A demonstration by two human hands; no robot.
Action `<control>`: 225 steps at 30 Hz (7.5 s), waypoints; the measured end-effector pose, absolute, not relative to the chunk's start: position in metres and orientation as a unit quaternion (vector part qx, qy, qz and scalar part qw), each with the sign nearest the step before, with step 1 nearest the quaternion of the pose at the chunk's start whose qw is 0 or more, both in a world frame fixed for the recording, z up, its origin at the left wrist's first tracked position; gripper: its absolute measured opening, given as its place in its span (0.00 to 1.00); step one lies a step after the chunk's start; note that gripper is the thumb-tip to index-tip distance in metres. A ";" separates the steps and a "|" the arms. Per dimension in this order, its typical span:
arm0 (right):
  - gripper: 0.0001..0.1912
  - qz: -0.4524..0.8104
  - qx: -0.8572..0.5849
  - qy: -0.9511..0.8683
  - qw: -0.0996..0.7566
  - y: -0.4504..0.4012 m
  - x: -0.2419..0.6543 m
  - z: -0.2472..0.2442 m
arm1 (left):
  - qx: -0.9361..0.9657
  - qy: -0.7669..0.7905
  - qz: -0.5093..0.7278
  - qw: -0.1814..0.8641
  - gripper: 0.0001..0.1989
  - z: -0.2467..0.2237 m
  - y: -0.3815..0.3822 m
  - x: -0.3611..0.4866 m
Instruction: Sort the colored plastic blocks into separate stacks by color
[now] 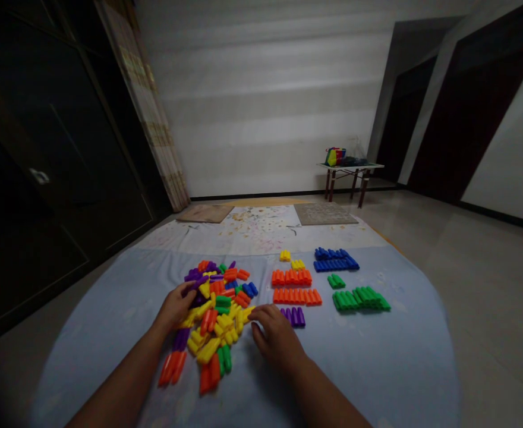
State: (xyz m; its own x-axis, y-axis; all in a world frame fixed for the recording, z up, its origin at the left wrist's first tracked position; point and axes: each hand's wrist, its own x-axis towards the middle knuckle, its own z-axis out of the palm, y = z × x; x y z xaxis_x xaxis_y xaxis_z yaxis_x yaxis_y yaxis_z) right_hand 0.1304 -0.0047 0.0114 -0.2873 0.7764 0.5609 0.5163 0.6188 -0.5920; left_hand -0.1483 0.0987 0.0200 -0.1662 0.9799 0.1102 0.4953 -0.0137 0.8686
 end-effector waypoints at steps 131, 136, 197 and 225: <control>0.23 0.210 -0.556 -0.780 0.197 -0.038 0.241 0.054 | 0.516 0.715 0.376 0.284 0.24 0.015 0.062 -0.173; 0.27 0.223 -0.548 -0.786 0.179 -0.042 0.230 0.049 | 0.523 0.715 0.383 0.262 0.23 0.016 0.061 -0.173; 0.31 0.216 -0.481 -0.844 0.096 -0.037 0.122 0.045 | 0.509 0.675 0.443 0.299 0.19 0.009 0.059 -0.175; 0.22 0.057 -0.687 -0.702 0.178 0.163 0.239 0.074 | 0.491 0.677 0.447 0.317 0.21 -0.010 0.072 -0.186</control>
